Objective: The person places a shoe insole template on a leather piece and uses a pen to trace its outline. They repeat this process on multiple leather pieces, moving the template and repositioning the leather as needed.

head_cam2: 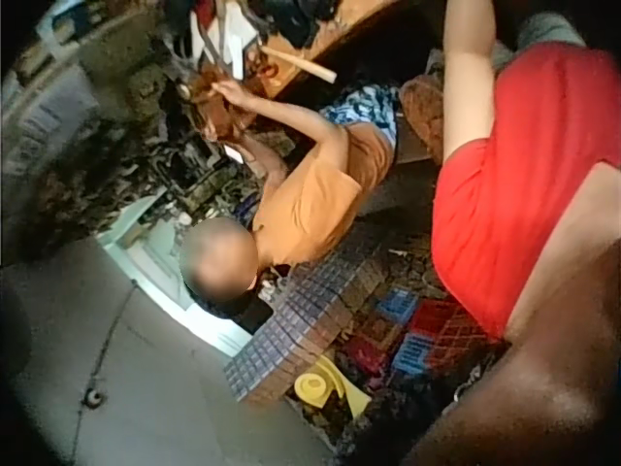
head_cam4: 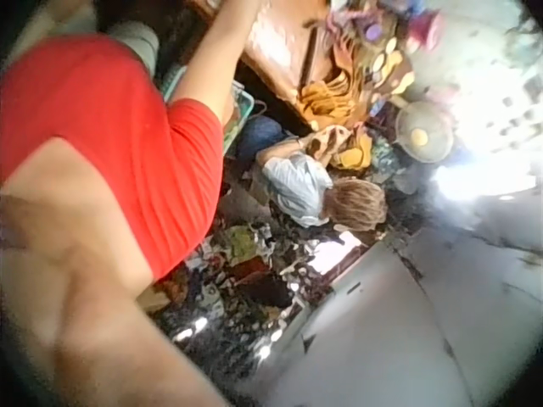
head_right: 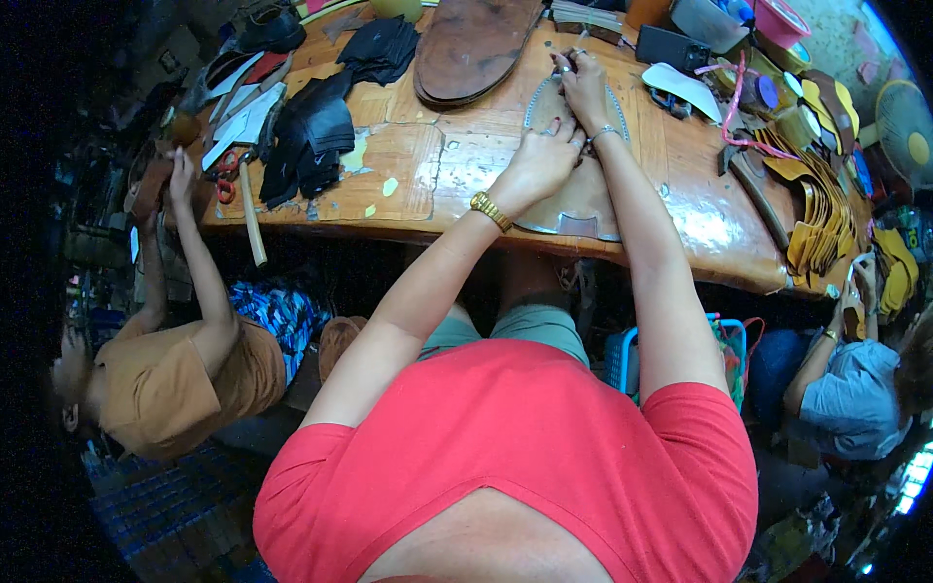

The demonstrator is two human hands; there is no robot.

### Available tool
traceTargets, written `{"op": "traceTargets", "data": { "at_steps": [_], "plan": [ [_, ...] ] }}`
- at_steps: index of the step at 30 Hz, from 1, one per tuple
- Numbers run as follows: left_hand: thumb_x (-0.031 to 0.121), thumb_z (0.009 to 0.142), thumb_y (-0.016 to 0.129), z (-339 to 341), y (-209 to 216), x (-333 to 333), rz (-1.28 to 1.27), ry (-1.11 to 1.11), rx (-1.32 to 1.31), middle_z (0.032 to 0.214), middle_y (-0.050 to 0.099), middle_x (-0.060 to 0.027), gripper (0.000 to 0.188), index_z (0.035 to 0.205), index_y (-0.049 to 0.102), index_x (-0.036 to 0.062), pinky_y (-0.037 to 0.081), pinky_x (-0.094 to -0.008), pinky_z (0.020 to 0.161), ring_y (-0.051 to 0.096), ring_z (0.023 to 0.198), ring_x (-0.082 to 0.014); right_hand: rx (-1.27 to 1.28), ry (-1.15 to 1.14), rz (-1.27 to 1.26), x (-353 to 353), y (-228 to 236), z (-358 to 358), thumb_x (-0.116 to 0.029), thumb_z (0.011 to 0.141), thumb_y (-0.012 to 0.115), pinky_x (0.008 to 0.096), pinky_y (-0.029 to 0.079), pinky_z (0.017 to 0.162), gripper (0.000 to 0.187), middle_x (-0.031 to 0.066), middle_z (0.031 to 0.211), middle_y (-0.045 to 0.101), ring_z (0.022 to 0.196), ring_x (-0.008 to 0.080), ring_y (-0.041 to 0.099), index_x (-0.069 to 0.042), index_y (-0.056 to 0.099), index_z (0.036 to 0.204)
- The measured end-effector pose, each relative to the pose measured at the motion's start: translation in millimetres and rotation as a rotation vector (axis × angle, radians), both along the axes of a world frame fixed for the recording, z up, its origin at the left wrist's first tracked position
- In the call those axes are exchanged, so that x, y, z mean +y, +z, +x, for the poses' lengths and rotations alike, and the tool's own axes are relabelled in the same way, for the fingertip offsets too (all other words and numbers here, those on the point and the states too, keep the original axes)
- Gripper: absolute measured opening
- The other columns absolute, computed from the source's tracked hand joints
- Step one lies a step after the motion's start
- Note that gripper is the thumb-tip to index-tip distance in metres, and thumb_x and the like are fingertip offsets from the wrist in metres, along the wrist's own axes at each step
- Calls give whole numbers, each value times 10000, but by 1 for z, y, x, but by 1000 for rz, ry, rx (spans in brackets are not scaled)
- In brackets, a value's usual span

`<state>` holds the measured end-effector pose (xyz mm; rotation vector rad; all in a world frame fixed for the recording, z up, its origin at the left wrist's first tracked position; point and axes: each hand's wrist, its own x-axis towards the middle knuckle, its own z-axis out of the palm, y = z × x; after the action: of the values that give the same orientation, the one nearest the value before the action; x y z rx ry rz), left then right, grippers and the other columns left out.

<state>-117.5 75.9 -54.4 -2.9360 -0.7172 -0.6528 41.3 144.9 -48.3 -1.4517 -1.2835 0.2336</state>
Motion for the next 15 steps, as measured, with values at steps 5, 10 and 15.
{"op": "traceTargets", "data": {
  "at_steps": [5,10,15],
  "plan": [
    [206,868,557,1,-3,2,24,-17,-21,1222,556,-195,364,1167,562,-1,536,-438,795,564,1142,-345,-211,-59,80,8,-10,5,-155,884,632,362,486,603,166,160,730,658,636,261,637,6,671,871],
    [204,870,555,-1,2,0,6,-15,14,1224,561,-194,370,1174,548,-6,536,-431,805,564,1149,-339,-50,-50,70,6,-6,4,-179,890,640,352,484,588,193,149,687,645,612,238,635,9,672,860],
    [205,873,555,-2,5,-2,13,-6,12,1219,565,-187,369,1177,545,-5,534,-423,811,562,1160,-331,46,-28,-29,1,-3,2,-218,895,653,347,476,566,246,139,653,632,572,208,621,23,668,847]
  ]
}}
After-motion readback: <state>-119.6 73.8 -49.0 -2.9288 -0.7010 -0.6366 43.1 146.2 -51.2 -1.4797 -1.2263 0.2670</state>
